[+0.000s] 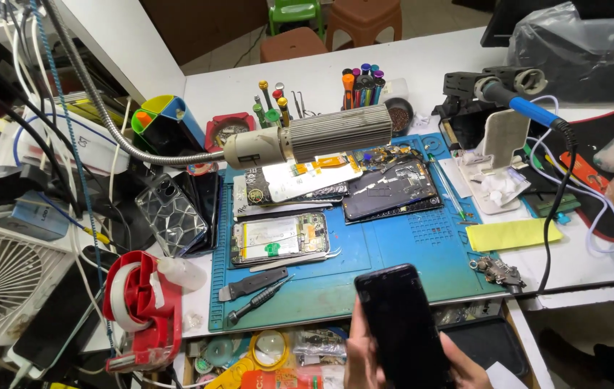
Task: The person holds a smartphone, turns it on to display the home screen, and then turns it off. They rotate the device to show the back and sides, tapping the screen and edges. The person places the phone on the workbench, opens a drawer, and then picks up the phone again to turn it on once more.
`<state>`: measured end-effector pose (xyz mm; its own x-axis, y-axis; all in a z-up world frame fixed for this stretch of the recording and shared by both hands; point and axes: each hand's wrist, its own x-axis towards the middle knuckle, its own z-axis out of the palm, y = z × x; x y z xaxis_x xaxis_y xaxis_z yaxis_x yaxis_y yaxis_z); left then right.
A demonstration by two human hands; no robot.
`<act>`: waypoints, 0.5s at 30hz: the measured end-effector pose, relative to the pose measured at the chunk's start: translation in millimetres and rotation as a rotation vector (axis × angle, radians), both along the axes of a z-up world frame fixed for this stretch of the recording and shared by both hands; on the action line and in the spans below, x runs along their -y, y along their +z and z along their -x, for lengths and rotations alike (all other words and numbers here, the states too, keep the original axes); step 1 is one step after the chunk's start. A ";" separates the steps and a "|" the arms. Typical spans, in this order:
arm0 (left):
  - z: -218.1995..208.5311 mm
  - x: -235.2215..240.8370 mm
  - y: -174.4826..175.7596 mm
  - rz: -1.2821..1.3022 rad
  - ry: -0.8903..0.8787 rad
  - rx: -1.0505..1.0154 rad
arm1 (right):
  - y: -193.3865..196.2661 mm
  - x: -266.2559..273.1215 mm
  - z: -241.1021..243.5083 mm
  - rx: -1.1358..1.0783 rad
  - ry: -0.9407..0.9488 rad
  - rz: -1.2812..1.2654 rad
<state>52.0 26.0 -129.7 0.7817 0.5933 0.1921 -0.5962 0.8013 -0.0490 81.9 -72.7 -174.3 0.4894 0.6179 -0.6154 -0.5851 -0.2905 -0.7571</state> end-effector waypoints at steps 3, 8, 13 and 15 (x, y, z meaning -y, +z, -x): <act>3.6 -11.1 62.4 -0.615 -0.009 -0.631 | 57.5 16.1 -71.9 -1.044 0.089 -0.659; 9.6 2.8 68.1 -1.333 -0.021 -1.168 | 38.9 14.5 -76.7 -0.588 0.191 -1.013; 18.3 6.5 70.0 -1.537 0.125 -1.131 | 116.4 -5.1 -52.4 -0.302 -0.131 -0.778; 26.3 9.2 76.4 -1.602 0.182 -1.077 | 147.8 -8.8 -44.6 -0.238 -0.355 -0.366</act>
